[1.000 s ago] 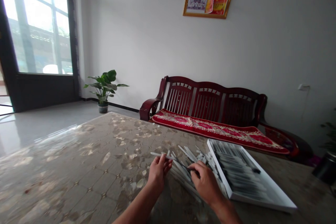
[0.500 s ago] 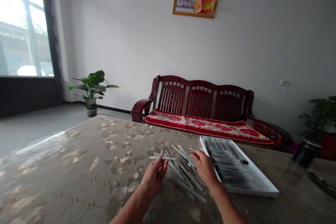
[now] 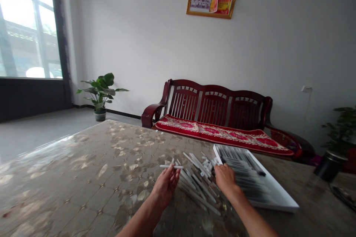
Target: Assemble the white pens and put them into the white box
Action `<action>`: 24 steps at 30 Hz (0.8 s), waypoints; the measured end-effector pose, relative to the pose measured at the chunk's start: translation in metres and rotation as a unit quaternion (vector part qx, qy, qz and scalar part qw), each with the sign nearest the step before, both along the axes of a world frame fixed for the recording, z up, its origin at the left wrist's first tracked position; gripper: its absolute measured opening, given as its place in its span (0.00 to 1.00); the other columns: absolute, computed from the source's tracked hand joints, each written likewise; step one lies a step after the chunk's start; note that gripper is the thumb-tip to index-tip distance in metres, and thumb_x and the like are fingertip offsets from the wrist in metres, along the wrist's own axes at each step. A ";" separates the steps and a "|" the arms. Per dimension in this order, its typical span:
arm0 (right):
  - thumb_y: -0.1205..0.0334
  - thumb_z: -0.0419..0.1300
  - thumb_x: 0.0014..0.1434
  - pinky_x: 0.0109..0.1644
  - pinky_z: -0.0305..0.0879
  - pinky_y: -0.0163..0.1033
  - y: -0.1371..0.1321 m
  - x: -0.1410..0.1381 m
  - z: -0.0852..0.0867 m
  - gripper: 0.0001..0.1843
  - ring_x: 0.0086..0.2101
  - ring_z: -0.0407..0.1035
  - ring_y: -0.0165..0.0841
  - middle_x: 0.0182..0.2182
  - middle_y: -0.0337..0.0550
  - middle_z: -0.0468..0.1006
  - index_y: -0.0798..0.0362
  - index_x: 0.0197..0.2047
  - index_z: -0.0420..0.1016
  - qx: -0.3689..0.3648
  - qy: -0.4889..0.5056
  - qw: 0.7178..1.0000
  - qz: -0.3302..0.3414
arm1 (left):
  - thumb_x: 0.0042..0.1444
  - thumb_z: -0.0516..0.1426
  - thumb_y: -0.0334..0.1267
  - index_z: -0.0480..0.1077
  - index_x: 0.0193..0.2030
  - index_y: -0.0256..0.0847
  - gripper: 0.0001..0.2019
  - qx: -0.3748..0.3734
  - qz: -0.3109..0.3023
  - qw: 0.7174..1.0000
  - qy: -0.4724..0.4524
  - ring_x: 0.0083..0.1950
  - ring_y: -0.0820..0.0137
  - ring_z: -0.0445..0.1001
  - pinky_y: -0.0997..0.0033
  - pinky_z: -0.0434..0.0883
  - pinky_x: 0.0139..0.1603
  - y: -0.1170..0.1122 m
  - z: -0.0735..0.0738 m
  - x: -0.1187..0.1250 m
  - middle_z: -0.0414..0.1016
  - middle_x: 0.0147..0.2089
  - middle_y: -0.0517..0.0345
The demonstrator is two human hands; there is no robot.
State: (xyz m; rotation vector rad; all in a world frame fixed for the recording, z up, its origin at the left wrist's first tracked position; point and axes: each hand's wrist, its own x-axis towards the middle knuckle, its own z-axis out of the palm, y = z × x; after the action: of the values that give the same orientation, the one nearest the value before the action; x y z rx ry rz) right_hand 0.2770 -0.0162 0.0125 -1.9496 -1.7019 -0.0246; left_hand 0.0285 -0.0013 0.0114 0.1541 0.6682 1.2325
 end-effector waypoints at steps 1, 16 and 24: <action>0.53 0.59 0.65 0.50 0.71 0.45 -0.001 0.001 0.000 0.16 0.47 0.71 0.35 0.51 0.46 0.73 0.51 0.53 0.71 0.005 0.004 1.000 0.005 | 0.62 0.55 0.26 0.70 0.34 0.33 0.05 0.001 -0.001 1.000 0.001 0.26 0.73 0.80 0.81 0.77 0.25 0.000 0.000 0.000 0.78 0.28 0.55; 0.52 0.65 0.41 0.28 0.69 0.36 -0.022 -0.097 0.010 0.16 0.28 0.73 0.36 0.26 0.43 0.80 0.55 0.31 0.79 0.073 0.529 0.842 0.077 | 0.61 0.56 0.25 0.68 0.30 0.33 0.08 0.041 -0.044 0.998 0.029 0.28 0.74 0.81 0.83 0.78 0.30 -0.009 0.000 0.009 0.78 0.27 0.54; 0.52 0.68 0.40 0.30 0.71 0.37 -0.025 -0.105 0.007 0.15 0.27 0.72 0.34 0.25 0.43 0.80 0.55 0.28 0.79 0.093 0.558 0.821 0.073 | 0.59 0.59 0.25 0.68 0.31 0.34 0.06 0.030 -0.036 0.998 0.034 0.28 0.72 0.81 0.82 0.79 0.29 -0.013 0.002 0.012 0.78 0.28 0.54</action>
State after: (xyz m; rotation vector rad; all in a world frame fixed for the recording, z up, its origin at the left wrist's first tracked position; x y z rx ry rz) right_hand 0.1721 -0.0409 0.0197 -1.2027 -0.9544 0.8144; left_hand 0.0404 -0.0142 0.0130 0.2676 0.6788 1.1820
